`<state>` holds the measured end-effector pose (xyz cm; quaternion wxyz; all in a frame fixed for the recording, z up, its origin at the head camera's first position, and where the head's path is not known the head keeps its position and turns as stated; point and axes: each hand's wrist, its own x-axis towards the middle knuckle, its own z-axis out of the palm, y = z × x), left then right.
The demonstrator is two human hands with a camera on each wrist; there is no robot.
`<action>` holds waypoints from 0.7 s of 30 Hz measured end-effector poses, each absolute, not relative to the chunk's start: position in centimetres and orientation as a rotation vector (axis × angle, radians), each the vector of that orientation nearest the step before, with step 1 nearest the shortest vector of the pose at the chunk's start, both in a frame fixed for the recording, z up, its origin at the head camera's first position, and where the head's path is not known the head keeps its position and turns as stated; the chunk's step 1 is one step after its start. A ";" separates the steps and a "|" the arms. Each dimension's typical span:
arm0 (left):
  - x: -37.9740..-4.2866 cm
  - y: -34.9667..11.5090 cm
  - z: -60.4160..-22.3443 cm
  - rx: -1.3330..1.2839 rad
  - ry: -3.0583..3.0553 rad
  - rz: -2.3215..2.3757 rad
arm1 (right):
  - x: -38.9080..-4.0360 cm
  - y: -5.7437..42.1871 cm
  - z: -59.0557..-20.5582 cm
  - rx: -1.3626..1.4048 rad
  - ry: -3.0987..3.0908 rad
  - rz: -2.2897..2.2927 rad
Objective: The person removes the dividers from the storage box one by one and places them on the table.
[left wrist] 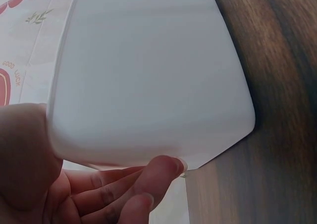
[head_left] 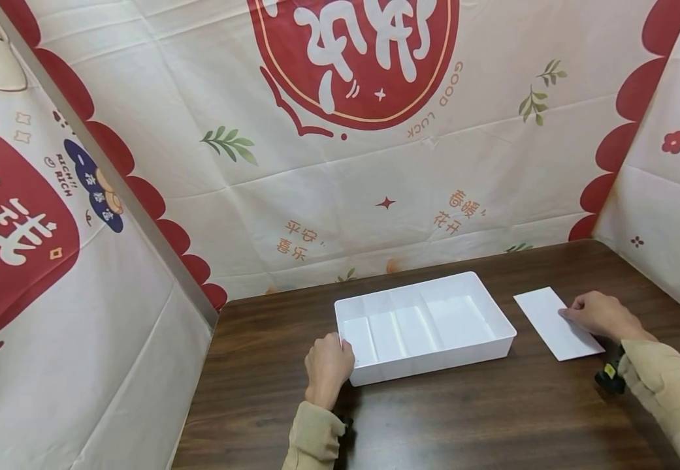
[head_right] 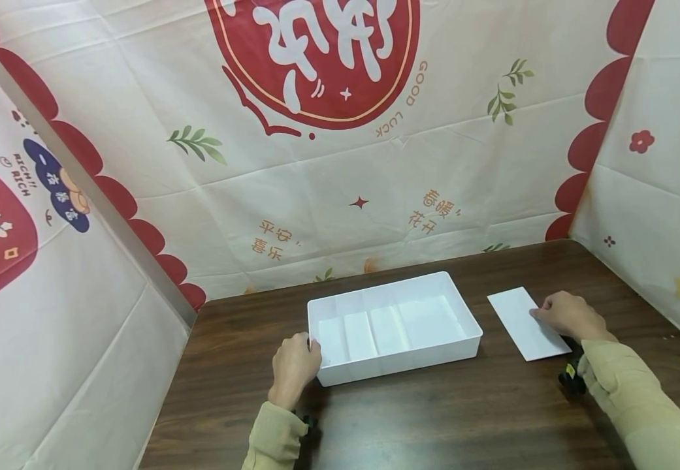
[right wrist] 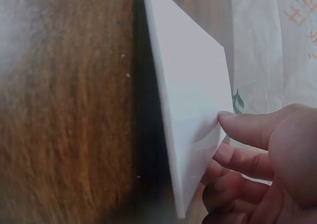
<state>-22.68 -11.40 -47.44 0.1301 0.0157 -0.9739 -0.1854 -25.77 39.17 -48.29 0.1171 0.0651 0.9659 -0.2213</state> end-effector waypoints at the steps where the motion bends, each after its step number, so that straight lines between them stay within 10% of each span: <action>1: -22.7 -11.4 -47.5 0.046 -2.830 -0.540 | -25.8 39.2 -48.3 0.194 2.826 -0.649; 21: -22.7 -11.5 -47.4 0.042 -2.814 -0.570 | -25.6 38.8 -47.8 0.173 2.835 -0.641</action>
